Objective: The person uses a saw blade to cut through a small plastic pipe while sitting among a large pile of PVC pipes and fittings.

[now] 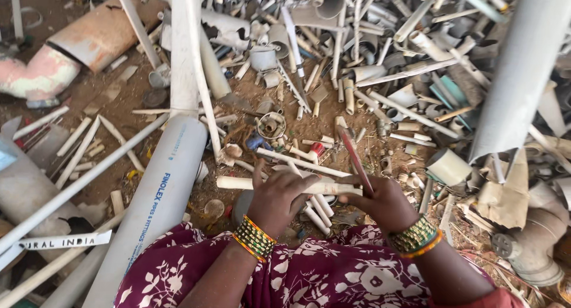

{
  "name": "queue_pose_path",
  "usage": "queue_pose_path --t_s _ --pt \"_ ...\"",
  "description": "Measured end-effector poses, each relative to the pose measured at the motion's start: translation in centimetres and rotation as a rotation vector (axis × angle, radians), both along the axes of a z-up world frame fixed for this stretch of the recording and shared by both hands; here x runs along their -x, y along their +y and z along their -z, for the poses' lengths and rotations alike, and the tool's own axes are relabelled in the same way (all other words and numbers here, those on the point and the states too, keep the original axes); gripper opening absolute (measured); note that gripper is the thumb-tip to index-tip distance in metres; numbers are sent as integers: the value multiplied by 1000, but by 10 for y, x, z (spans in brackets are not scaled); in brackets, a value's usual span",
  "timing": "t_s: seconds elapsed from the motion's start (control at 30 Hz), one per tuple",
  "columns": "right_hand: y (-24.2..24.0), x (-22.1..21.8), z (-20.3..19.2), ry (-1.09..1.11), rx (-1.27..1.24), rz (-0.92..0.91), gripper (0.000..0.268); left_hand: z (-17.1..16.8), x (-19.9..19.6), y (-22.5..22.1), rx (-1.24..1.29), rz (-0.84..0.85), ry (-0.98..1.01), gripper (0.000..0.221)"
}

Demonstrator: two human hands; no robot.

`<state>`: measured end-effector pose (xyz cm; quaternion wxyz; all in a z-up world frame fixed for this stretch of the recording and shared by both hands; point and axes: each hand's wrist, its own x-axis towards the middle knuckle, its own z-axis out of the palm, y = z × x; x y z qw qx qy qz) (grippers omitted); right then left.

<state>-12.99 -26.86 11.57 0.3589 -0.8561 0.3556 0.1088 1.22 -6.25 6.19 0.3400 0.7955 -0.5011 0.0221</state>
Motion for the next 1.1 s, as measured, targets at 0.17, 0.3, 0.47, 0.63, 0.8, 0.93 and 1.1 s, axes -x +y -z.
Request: queue_pose_path --t_s 0.17,0.3,0.47,0.63,0.8,0.93,1.1 --pt "-29 23 4 -462 -371 364 29 -5 6 9 27 -4 197 42" --pt "-37 28 7 -431 -600 400 45 -6 12 22 227 -51 179 46" --pt "17 18 45 -98 -729 265 47 11 7 25 302 -106 654 44" --pt "32 27 94 -40 -876 -19 50 23 -2 28 699 -99 1310 55" --pt "8 30 76 -43 -900 252 48 34 -17 37 1054 -24 1661 47" --pt "16 16 56 21 -813 243 43 29 -19 41 767 74 1610 45" --pt "12 17 45 -245 -713 369 46 23 16 31 421 224 1581 44"
